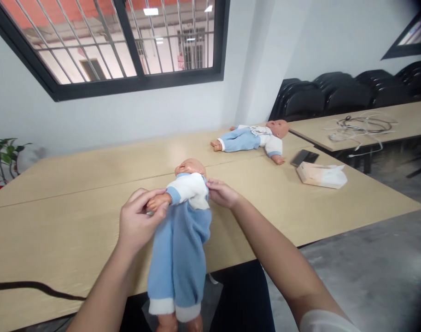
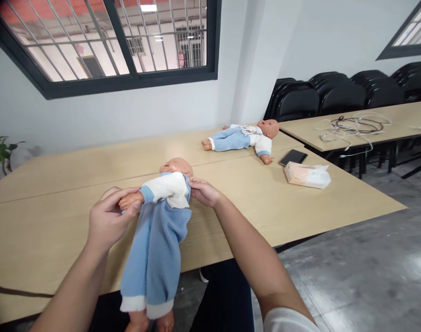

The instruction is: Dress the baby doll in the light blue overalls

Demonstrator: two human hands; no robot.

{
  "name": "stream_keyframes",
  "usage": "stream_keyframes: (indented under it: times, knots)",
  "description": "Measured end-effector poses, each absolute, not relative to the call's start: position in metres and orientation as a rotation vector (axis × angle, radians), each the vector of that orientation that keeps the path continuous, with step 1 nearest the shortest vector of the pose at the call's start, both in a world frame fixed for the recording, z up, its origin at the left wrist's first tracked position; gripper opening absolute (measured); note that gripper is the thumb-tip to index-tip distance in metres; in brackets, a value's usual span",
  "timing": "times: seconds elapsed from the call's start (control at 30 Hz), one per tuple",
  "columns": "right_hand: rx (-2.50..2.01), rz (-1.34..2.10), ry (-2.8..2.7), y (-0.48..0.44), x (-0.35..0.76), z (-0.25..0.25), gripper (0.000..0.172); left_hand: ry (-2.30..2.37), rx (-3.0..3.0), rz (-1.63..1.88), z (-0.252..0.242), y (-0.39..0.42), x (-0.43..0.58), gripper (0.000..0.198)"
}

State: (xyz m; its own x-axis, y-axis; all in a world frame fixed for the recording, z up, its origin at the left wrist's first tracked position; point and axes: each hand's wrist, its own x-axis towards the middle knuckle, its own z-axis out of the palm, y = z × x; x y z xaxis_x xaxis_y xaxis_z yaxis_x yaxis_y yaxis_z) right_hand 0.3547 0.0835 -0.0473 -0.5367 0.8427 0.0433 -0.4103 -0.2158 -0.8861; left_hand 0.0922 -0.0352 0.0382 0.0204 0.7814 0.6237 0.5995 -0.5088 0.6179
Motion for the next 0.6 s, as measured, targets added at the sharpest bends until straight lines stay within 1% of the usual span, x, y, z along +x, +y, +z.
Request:
stream_keyframes:
  times: [0.17, 0.23, 0.43, 0.5, 0.6]
  knots:
    - [-0.887, 1.528, -1.165, 0.087, 0.341, -0.045, 0.035, 1.425, 2.132, 1.422, 0.037, -0.042, 0.099, 0.024]
    - [-0.932, 1.508, -1.223, 0.086, 0.34, -0.044, 0.032, 1.441, 2.109, 1.416, 0.034, -0.043, 0.104, 0.025]
    - [-0.988, 1.635, -1.505, 0.068, 0.366, -0.043, 0.029, 1.552, 2.102, 1.5, 0.026, -0.044, 0.122, 0.025]
    - [-1.033, 1.574, -1.595, 0.06, 0.369, -0.048, 0.029, 1.541, 2.142, 1.496, 0.025, -0.046, 0.129, 0.025]
    - [-1.127, 1.359, -1.604, 0.057, 0.36, -0.057, 0.025, 1.493, 2.194, 1.456, 0.023, -0.049, 0.141, 0.026]
